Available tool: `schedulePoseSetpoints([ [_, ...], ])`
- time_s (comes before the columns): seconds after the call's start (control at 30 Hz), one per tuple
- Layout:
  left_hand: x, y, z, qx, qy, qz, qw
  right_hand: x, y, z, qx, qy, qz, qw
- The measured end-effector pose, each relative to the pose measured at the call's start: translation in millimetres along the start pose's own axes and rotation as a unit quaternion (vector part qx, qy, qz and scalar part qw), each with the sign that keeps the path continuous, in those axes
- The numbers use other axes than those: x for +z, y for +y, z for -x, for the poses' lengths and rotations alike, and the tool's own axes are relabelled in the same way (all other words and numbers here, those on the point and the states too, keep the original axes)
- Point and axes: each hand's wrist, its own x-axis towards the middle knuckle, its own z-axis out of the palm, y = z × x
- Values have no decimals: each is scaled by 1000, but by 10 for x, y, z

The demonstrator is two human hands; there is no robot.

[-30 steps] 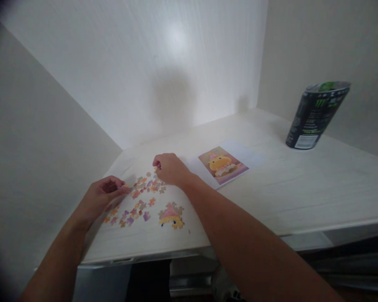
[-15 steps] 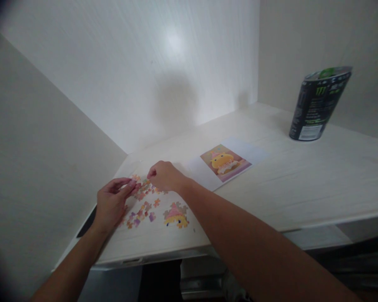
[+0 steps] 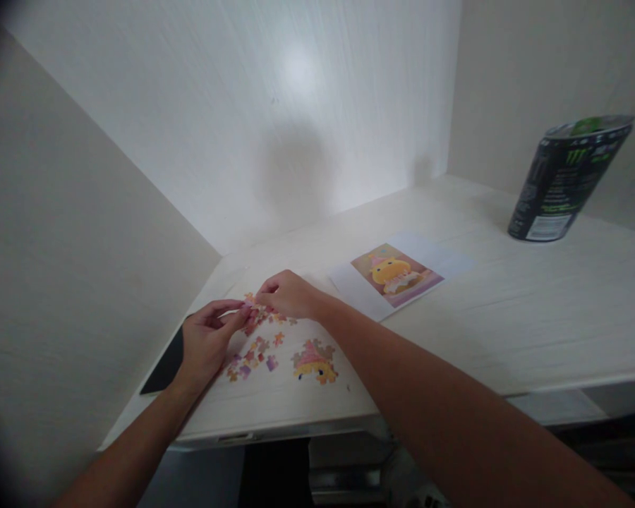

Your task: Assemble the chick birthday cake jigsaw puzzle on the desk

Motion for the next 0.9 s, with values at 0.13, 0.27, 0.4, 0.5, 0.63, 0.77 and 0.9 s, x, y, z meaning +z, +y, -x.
schedulePoseSetpoints([
  [0.13,10,11,3,12,1,33,999,-12,-53,20,10,2,20,1000],
  [0.27,7,15,-7,-12,-20,64,998,-25,-69,35,-2,9,45,999],
  [0.4,0,14,-11,-47,-41,108,992,-22,-57,50,-54,54,109,991],
  [0.5,5,18,-9,-70,-62,134,987,-7,-64,64,-151,105,187,965],
  [0.63,4,-3,-21,-59,-66,105,990,-6,-70,73,-181,124,235,947],
  [0.77,-66,-101,-52,9,-88,-64,994,-54,-50,88,-128,74,280,948],
  [0.9,-150,-145,-70,68,-149,-203,965,-108,-28,111,-93,-30,286,953],
])
